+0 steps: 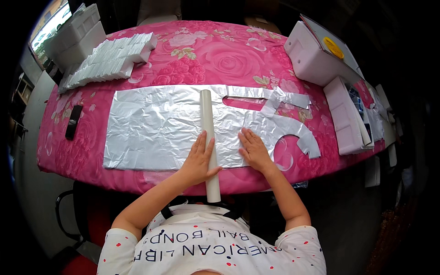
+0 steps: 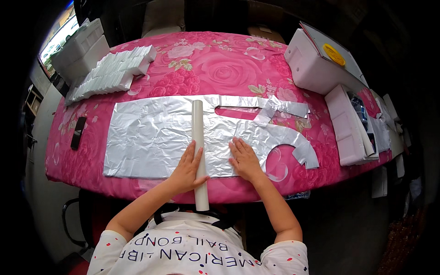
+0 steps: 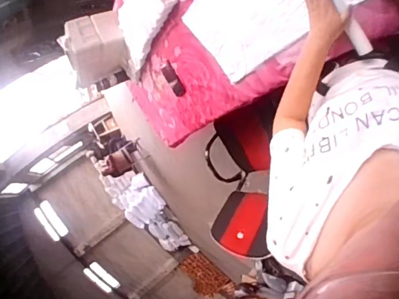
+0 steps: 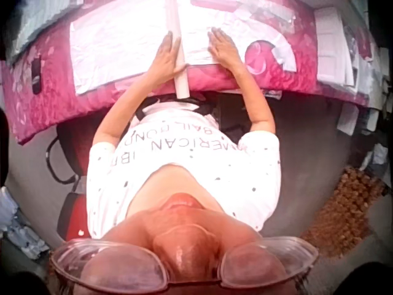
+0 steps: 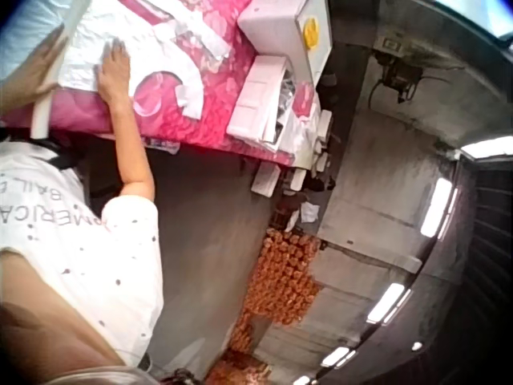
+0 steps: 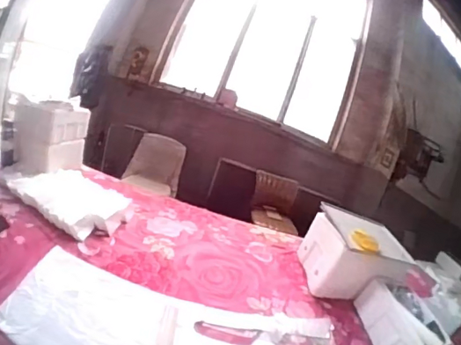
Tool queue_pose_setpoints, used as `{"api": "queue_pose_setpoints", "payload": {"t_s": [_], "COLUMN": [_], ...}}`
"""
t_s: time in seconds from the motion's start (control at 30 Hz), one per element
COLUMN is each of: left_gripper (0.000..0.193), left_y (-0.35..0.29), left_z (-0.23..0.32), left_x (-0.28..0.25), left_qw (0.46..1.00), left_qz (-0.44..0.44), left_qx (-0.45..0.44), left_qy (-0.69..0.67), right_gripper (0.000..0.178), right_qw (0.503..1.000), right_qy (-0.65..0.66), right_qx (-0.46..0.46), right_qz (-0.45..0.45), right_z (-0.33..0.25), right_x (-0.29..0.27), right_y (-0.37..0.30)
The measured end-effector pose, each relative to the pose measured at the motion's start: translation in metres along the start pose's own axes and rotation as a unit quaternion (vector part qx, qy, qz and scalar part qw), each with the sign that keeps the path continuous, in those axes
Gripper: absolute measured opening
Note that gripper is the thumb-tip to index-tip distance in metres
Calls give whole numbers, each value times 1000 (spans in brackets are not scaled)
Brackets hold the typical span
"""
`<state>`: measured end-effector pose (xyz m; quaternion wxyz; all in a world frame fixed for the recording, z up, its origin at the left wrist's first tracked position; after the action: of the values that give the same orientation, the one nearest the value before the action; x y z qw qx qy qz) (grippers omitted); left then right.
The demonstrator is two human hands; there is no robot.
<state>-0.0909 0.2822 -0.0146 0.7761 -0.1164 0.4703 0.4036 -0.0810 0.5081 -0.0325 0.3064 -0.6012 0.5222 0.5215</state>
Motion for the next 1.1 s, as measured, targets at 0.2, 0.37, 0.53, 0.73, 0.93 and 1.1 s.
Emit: {"api": "queue_pose_setpoints", "payload": {"t_s": [0.2, 0.37, 0.53, 0.73, 0.93, 1.1], "left_gripper": [81, 73, 69, 66, 63, 64], "left_y": [16, 17, 19, 20, 22, 23], "left_z": [31, 32, 39, 41, 38, 40], "left_x": [18, 20, 21, 19, 19, 23], "left_qw": [999, 999, 999, 998, 996, 996], "left_qz": [36, 16, 20, 24, -17, -6], "left_qx": [22, -6, -7, 10, 65, 79], "left_qy": [-12, -46, -28, -56, -60, -35], "right_gripper": [51, 44, 44, 48, 52, 43], "right_qw": [987, 897, 739, 971, 994, 949], "right_qy": [-63, -189, -382, 135, 4, -101], "right_qx": [139, 398, 544, 113, 70, 240], "right_qz": [56, 26, 107, 160, 78, 178], "right_z": [143, 195, 201, 25, 42, 167], "right_x": [-41, -78, -104, -51, -7, -43], "right_y": [-44, -74, -96, -14, -8, -64]}}
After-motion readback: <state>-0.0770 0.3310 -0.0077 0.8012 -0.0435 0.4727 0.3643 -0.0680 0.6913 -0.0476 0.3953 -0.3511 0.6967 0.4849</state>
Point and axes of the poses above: each hand's wrist, its own y-axis towards the middle knuckle, its own x-axis out of the palm, z = x × y, the point moved 3 cm from there along y, towards the middle knuckle, and after that the axes turned 2 degrees about z, right-handed, at the moved point
